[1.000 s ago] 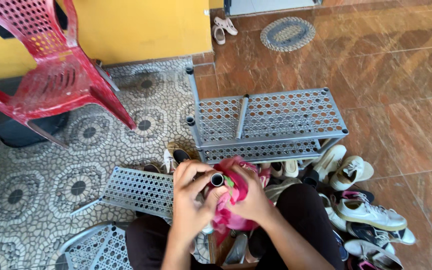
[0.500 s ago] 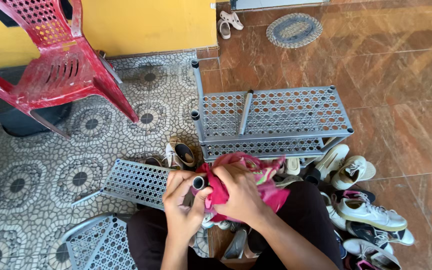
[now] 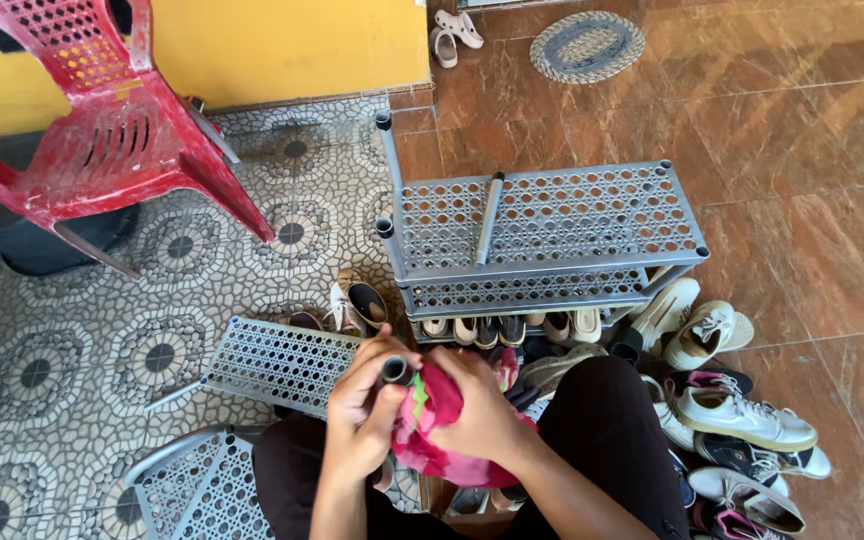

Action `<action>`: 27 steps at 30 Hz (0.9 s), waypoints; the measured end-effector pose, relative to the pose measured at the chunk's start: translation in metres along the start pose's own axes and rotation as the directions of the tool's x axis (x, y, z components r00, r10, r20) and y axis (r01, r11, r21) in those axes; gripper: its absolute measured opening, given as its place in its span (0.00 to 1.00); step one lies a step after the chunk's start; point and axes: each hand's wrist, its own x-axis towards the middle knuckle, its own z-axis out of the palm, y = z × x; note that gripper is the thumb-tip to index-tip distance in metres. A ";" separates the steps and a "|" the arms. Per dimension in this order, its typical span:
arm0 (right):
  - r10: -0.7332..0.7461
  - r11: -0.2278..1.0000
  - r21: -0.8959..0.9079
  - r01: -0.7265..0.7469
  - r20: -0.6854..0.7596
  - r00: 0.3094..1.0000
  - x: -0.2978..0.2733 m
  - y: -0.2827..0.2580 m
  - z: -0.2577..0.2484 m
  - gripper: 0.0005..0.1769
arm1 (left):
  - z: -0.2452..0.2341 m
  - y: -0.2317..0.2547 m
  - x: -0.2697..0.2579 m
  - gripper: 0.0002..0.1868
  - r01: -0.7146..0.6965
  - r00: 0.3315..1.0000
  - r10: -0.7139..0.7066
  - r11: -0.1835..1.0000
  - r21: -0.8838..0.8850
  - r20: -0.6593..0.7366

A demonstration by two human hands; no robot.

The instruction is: The person assembles a metal shoe rack by inserting perforated shelves and cylindrical legs into a base frame. They wipe the metal parts with a pink cloth and place the components into position, completing the structure.

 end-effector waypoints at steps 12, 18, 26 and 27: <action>-0.181 0.983 0.031 0.182 -0.042 0.983 0.005 -0.010 0.011 0.36 | 0.022 -0.062 -0.033 0.21 -0.117 0.930 -0.151 0.743 -0.659 -0.336; -0.241 0.923 0.316 0.219 0.034 0.970 0.003 0.011 0.008 0.30 | -0.019 -0.060 -0.030 0.24 -0.188 0.971 -0.026 0.523 -0.831 -0.236; -0.132 0.761 0.644 -0.075 0.267 0.955 -0.005 0.047 0.001 0.20 | -0.010 -0.037 0.004 0.21 0.023 0.933 0.341 0.267 -0.963 0.117; -0.114 0.761 0.643 -0.090 0.269 0.956 -0.006 0.048 0.003 0.21 | -0.009 -0.036 0.002 0.22 -0.021 0.977 0.210 0.320 -0.947 0.050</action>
